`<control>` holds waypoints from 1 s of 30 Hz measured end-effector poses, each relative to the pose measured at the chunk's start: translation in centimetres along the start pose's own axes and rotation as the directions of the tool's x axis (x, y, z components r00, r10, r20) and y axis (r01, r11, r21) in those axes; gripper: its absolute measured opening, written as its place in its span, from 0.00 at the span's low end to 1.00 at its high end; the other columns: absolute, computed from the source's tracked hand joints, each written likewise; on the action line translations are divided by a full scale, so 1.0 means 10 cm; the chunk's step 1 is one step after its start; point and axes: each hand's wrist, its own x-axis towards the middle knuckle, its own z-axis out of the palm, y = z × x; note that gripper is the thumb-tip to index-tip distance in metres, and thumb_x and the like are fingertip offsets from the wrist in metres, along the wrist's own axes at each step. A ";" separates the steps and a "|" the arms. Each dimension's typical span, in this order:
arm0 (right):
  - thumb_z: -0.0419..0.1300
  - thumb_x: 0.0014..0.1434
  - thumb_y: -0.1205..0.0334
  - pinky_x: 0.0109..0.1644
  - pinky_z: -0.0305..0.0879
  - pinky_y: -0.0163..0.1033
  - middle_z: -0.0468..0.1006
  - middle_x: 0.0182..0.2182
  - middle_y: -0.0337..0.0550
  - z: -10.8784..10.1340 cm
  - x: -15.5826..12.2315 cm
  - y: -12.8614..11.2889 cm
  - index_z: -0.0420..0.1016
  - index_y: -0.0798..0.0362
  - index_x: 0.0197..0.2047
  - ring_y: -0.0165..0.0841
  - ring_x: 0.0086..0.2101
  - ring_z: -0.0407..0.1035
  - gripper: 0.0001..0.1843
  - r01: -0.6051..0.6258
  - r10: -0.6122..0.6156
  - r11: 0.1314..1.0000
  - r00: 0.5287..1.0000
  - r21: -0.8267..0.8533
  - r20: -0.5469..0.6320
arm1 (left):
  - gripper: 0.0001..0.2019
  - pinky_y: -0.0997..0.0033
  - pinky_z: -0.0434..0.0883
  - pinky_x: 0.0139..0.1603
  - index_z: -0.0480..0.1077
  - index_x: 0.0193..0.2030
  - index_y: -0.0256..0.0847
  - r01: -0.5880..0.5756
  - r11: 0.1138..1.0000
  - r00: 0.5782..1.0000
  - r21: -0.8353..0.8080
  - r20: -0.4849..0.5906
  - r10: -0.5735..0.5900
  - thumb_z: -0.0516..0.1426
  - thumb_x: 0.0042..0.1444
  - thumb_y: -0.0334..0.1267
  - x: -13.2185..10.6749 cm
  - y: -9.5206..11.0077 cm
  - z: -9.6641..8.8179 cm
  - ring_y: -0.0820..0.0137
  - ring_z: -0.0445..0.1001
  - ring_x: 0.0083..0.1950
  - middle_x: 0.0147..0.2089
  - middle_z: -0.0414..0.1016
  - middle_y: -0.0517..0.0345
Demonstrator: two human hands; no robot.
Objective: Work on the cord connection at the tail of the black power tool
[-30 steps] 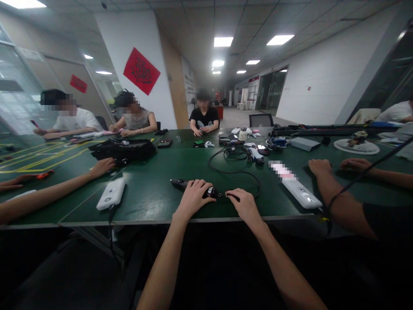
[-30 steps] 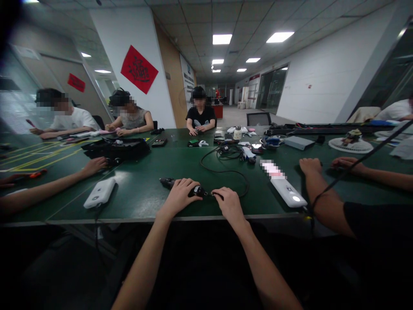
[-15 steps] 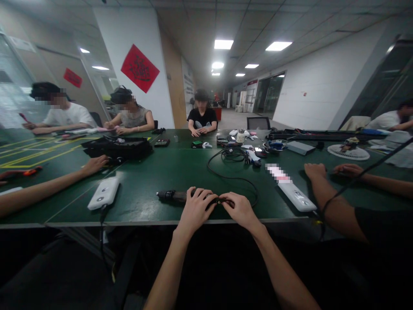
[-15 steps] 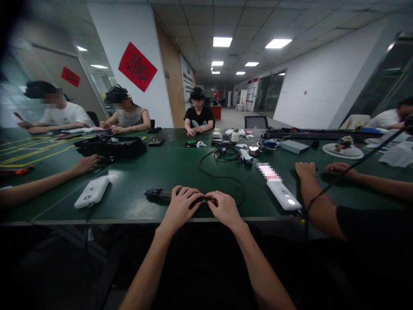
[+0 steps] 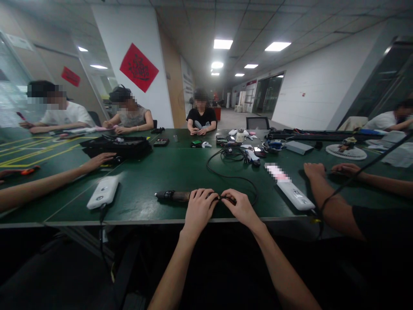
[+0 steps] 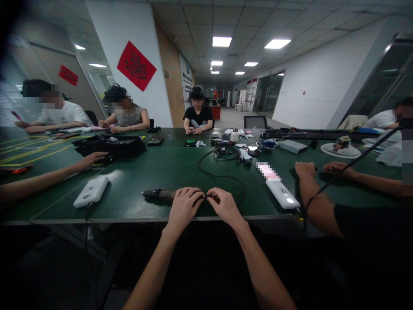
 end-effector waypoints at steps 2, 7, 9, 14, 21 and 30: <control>0.60 0.68 0.61 0.44 0.71 0.39 0.82 0.39 0.43 0.00 0.00 0.01 0.79 0.49 0.46 0.36 0.38 0.76 0.07 0.001 -0.001 1.000 1.000 0.002 -0.012 | 0.10 0.50 0.65 0.61 0.75 0.55 0.50 0.021 1.000 1.000 -0.006 -0.009 -0.021 0.60 0.69 0.37 0.00 0.02 0.00 0.57 0.71 0.58 0.57 0.77 0.55; 0.61 0.66 0.61 0.43 0.70 0.39 0.81 0.38 0.43 0.01 0.00 0.04 0.79 0.49 0.44 0.36 0.37 0.75 0.06 -0.002 0.002 1.000 0.999 -0.005 -0.039 | 0.09 0.51 0.64 0.63 0.75 0.54 0.52 0.016 0.999 1.000 -0.030 0.000 -0.016 0.60 0.69 0.37 0.00 0.01 -0.02 0.59 0.71 0.59 0.57 0.77 0.58; 0.61 0.66 0.62 0.42 0.70 0.38 0.81 0.37 0.42 0.01 -0.01 0.04 0.79 0.49 0.43 0.35 0.37 0.75 0.05 -0.002 0.001 1.000 0.999 -0.011 -0.045 | 0.09 0.51 0.63 0.64 0.75 0.54 0.52 0.005 0.999 1.000 -0.038 0.005 -0.004 0.60 0.69 0.38 0.00 0.00 -0.02 0.59 0.71 0.59 0.57 0.78 0.58; 0.61 0.64 0.64 0.37 0.68 0.37 0.79 0.33 0.40 -0.01 -0.02 0.03 0.77 0.50 0.40 0.34 0.32 0.73 0.03 -0.001 -0.001 1.000 0.999 -0.028 -0.050 | 0.09 0.52 0.62 0.65 0.75 0.55 0.53 0.001 0.999 1.000 -0.041 0.007 -0.001 0.60 0.69 0.39 0.00 0.00 -0.03 0.60 0.71 0.59 0.58 0.78 0.59; 0.61 0.64 0.65 0.39 0.68 0.37 0.78 0.35 0.41 0.01 -0.01 -0.02 0.77 0.49 0.42 0.34 0.33 0.72 0.05 0.033 -0.035 0.998 0.999 -0.051 -0.028 | 0.07 0.52 0.63 0.61 0.75 0.52 0.52 0.033 0.999 0.999 -0.020 0.002 -0.033 0.61 0.68 0.39 0.01 0.04 -0.02 0.59 0.72 0.57 0.55 0.79 0.59; 0.60 0.64 0.65 0.40 0.68 0.38 0.78 0.36 0.42 0.01 -0.01 -0.02 0.78 0.49 0.42 0.35 0.34 0.72 0.06 0.026 -0.028 0.996 0.999 -0.082 -0.025 | 0.08 0.51 0.62 0.63 0.75 0.53 0.51 -0.001 0.999 1.000 -0.048 0.011 0.002 0.60 0.69 0.39 0.00 0.03 -0.05 0.59 0.72 0.58 0.56 0.78 0.58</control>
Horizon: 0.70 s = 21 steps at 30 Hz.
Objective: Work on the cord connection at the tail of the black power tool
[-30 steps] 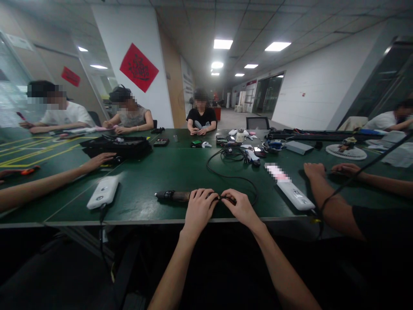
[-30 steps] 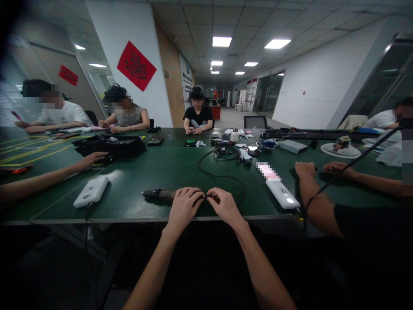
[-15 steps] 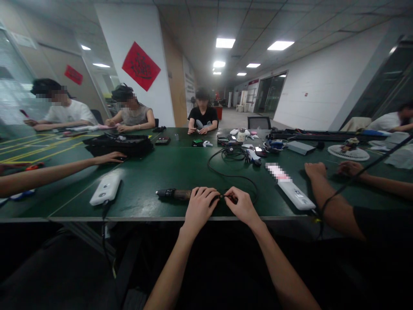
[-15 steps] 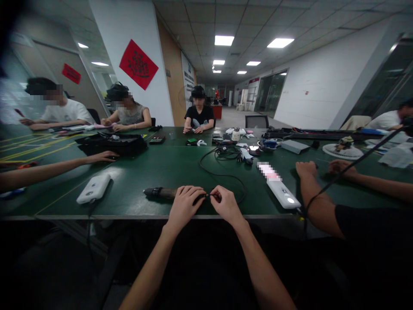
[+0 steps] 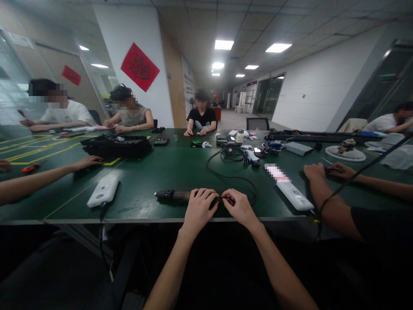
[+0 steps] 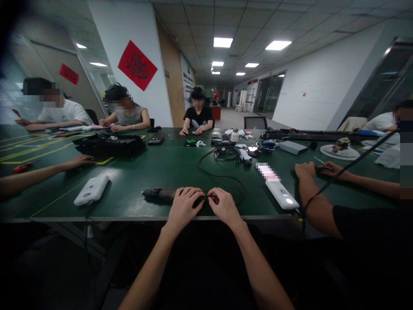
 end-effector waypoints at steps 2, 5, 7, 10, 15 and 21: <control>0.60 0.64 0.65 0.40 0.69 0.38 0.78 0.36 0.42 0.00 0.00 0.00 0.78 0.49 0.42 0.36 0.34 0.72 0.06 -0.004 0.004 1.000 1.000 -0.005 0.000 | 0.08 0.51 0.63 0.63 0.75 0.52 0.51 0.003 1.000 1.000 -0.002 -0.006 -0.003 0.60 0.69 0.39 0.00 0.00 0.00 0.60 0.72 0.57 0.56 0.78 0.58; 0.60 0.64 0.65 0.40 0.69 0.39 0.79 0.36 0.43 0.00 0.00 -0.01 0.78 0.49 0.42 0.36 0.34 0.73 0.06 -0.005 0.005 1.000 1.000 -0.007 0.004 | 0.06 0.51 0.64 0.60 0.75 0.51 0.50 0.025 1.000 1.000 0.002 -0.018 -0.025 0.60 0.69 0.39 0.00 0.01 0.03 0.59 0.73 0.55 0.54 0.79 0.56; 0.60 0.64 0.65 0.40 0.70 0.39 0.79 0.36 0.43 0.00 0.00 -0.01 0.78 0.49 0.42 0.36 0.35 0.73 0.06 -0.004 0.004 1.000 1.000 -0.008 0.008 | 0.05 0.50 0.64 0.59 0.75 0.50 0.50 0.039 0.999 0.999 0.004 -0.022 -0.039 0.61 0.69 0.40 0.00 0.02 0.04 0.58 0.73 0.54 0.52 0.79 0.55; 0.59 0.64 0.65 0.40 0.69 0.38 0.79 0.36 0.42 0.00 0.00 -0.01 0.78 0.49 0.41 0.36 0.35 0.73 0.06 -0.003 0.003 1.000 1.000 -0.011 0.014 | 0.07 0.51 0.63 0.60 0.74 0.52 0.50 0.030 1.000 0.999 -0.004 -0.011 -0.030 0.61 0.68 0.40 0.00 0.02 0.02 0.58 0.72 0.55 0.53 0.79 0.56; 0.60 0.64 0.66 0.39 0.68 0.38 0.79 0.35 0.42 -0.01 0.00 -0.01 0.78 0.49 0.41 0.35 0.34 0.72 0.06 0.003 -0.003 1.000 1.000 -0.021 0.017 | 0.09 0.51 0.61 0.63 0.73 0.52 0.50 -0.009 1.000 1.000 -0.021 0.017 0.009 0.59 0.68 0.34 0.00 0.02 -0.01 0.60 0.73 0.56 0.53 0.79 0.57; 0.59 0.64 0.67 0.39 0.69 0.38 0.79 0.36 0.42 -0.01 0.00 -0.02 0.78 0.49 0.41 0.36 0.34 0.73 0.06 0.012 -0.012 0.999 1.000 -0.031 0.014 | 0.05 0.52 0.62 0.62 0.73 0.49 0.49 0.019 1.000 1.000 -0.016 0.002 -0.019 0.59 0.69 0.35 0.01 0.04 0.01 0.60 0.73 0.54 0.50 0.80 0.58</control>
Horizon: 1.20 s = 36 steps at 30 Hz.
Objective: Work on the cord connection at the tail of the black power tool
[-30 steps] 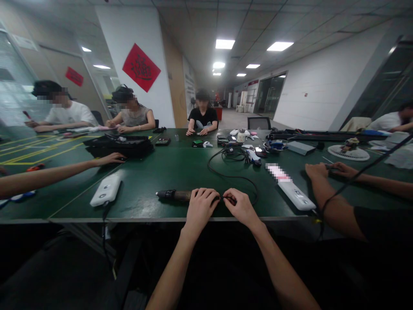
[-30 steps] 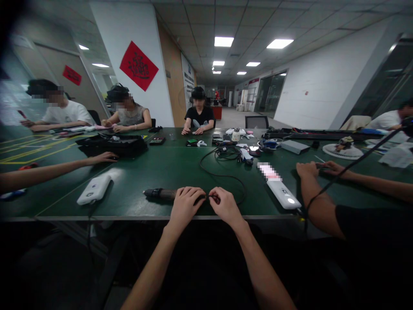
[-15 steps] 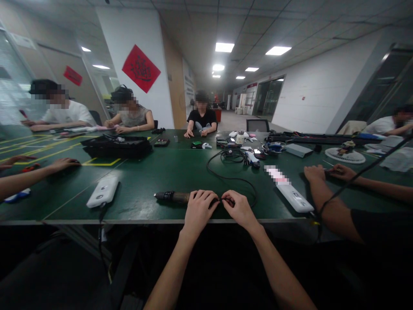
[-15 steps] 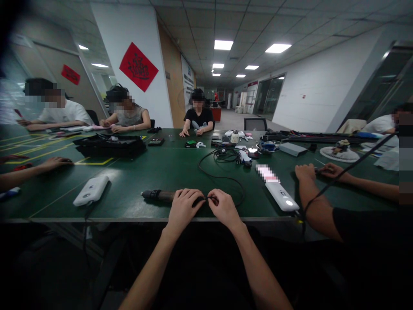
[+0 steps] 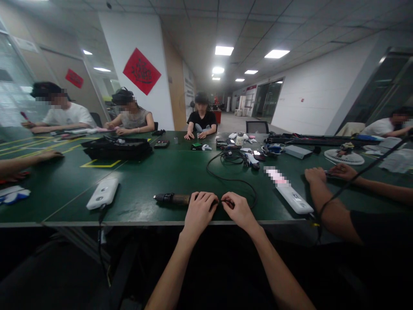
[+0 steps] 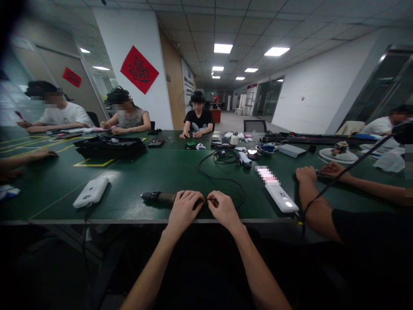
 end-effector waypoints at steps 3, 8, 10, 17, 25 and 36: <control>0.59 0.64 0.67 0.41 0.69 0.38 0.79 0.37 0.42 0.00 0.00 0.00 0.77 0.49 0.41 0.36 0.35 0.73 0.06 -0.001 0.001 1.000 1.000 -0.008 -0.003 | 0.04 0.52 0.62 0.61 0.72 0.48 0.48 0.005 1.000 1.000 0.004 0.001 -0.005 0.60 0.68 0.36 0.02 -0.01 0.02 0.60 0.73 0.53 0.49 0.80 0.58; 0.58 0.67 0.65 0.47 0.70 0.41 0.79 0.43 0.44 0.01 0.00 -0.02 0.77 0.47 0.44 0.38 0.41 0.74 0.07 -0.020 0.019 0.999 1.000 -0.039 -0.019 | 0.05 0.52 0.61 0.61 0.73 0.48 0.49 -0.035 0.999 0.999 0.007 0.037 0.035 0.61 0.67 0.37 0.15 -0.12 0.03 0.60 0.75 0.51 0.47 0.80 0.58; 0.57 0.68 0.64 0.49 0.70 0.41 0.79 0.50 0.45 0.02 0.00 -0.03 0.77 0.47 0.45 0.38 0.45 0.75 0.07 -0.036 0.034 0.998 0.999 -0.059 -0.023 | 0.05 0.52 0.60 0.62 0.74 0.48 0.49 -0.072 0.997 0.996 0.003 0.061 0.072 0.62 0.66 0.39 0.23 -0.19 0.02 0.61 0.76 0.50 0.45 0.81 0.59; 0.57 0.70 0.62 0.44 0.65 0.40 0.83 0.44 0.39 0.07 -0.02 -0.03 0.74 0.43 0.49 0.38 0.40 0.78 0.07 -0.102 0.101 0.984 0.995 -0.146 -0.016 | 0.05 0.56 0.63 0.57 0.76 0.47 0.50 -0.149 0.989 0.982 -0.023 0.110 0.151 0.61 0.65 0.38 0.34 -0.30 -0.03 0.64 0.77 0.47 0.44 0.81 0.62; 0.58 0.71 0.60 0.39 0.61 0.38 0.83 0.38 0.39 0.10 -0.03 -0.02 0.74 0.43 0.49 0.38 0.36 0.78 0.06 -0.128 0.128 0.969 0.992 -0.210 -0.016 | 0.07 0.55 0.65 0.58 0.75 0.49 0.49 -0.132 0.990 0.986 -0.045 0.101 0.136 0.60 0.66 0.38 0.25 -0.25 -0.05 0.62 0.76 0.49 0.46 0.81 0.58; 0.58 0.71 0.60 0.39 0.61 0.38 0.83 0.38 0.40 0.10 -0.03 -0.03 0.74 0.44 0.48 0.38 0.36 0.78 0.05 -0.114 0.114 0.969 0.993 -0.217 -0.014 | 0.07 0.56 0.64 0.60 0.74 0.50 0.49 -0.128 0.990 0.987 -0.067 0.085 0.133 0.60 0.67 0.39 0.23 -0.28 -0.04 0.64 0.76 0.50 0.48 0.82 0.60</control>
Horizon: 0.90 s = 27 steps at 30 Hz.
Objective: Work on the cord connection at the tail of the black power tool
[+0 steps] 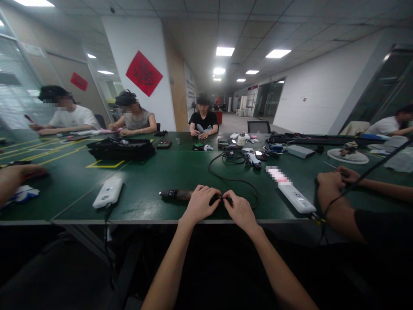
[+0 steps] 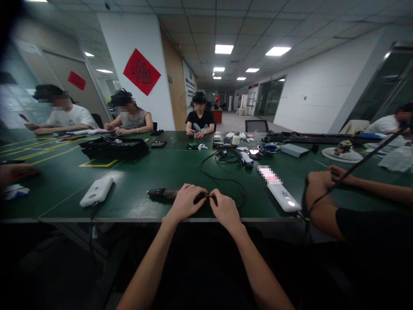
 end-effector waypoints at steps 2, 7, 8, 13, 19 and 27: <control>0.57 0.71 0.60 0.40 0.62 0.38 0.83 0.39 0.40 0.00 0.00 0.00 0.74 0.44 0.48 0.39 0.37 0.78 0.05 -0.001 0.001 1.000 1.000 0.007 -0.001 | 0.06 0.56 0.64 0.60 0.75 0.49 0.50 -0.012 1.000 1.000 -0.004 0.008 0.012 0.59 0.68 0.38 0.00 0.00 -0.01 0.64 0.76 0.50 0.48 0.82 0.61; 0.57 0.71 0.60 0.42 0.64 0.38 0.83 0.40 0.40 -0.02 0.00 -0.01 0.74 0.44 0.47 0.38 0.37 0.78 0.06 0.000 0.000 1.000 1.000 0.021 0.003 | 0.05 0.56 0.64 0.58 0.75 0.48 0.48 -0.008 1.000 1.000 -0.005 0.014 0.008 0.58 0.70 0.39 0.00 -0.01 0.00 0.63 0.76 0.49 0.47 0.82 0.59; 0.57 0.71 0.60 0.41 0.64 0.38 0.83 0.40 0.40 -0.02 0.00 -0.01 0.74 0.44 0.47 0.38 0.37 0.78 0.06 -0.001 0.001 1.000 1.000 0.021 0.005 | 0.04 0.56 0.64 0.58 0.75 0.48 0.48 -0.005 1.000 1.000 -0.004 0.015 0.005 0.58 0.70 0.39 0.00 -0.01 0.01 0.64 0.76 0.49 0.47 0.82 0.60; 0.56 0.71 0.60 0.42 0.64 0.37 0.83 0.40 0.41 -0.02 0.00 -0.02 0.74 0.45 0.48 0.37 0.37 0.78 0.06 -0.008 0.008 1.000 1.000 0.019 0.019 | 0.05 0.55 0.63 0.56 0.75 0.47 0.47 0.009 1.000 1.000 0.004 0.020 -0.009 0.60 0.69 0.43 0.00 -0.03 0.03 0.62 0.76 0.49 0.45 0.82 0.60; 0.56 0.71 0.59 0.41 0.64 0.36 0.83 0.39 0.41 -0.03 0.01 -0.03 0.74 0.45 0.48 0.37 0.38 0.79 0.07 -0.016 0.016 1.000 1.000 0.012 0.027 | 0.06 0.55 0.62 0.58 0.74 0.50 0.49 -0.011 1.000 1.000 -0.003 0.024 0.011 0.60 0.68 0.41 -0.01 0.00 -0.01 0.62 0.75 0.51 0.49 0.82 0.60; 0.55 0.71 0.60 0.41 0.63 0.36 0.83 0.40 0.41 -0.04 0.00 -0.04 0.74 0.45 0.48 0.36 0.37 0.78 0.07 -0.015 0.015 1.000 1.000 0.007 0.025 | 0.06 0.54 0.62 0.57 0.74 0.49 0.48 0.000 1.000 1.000 0.000 0.019 0.000 0.61 0.68 0.43 0.00 -0.01 0.01 0.61 0.75 0.50 0.46 0.82 0.60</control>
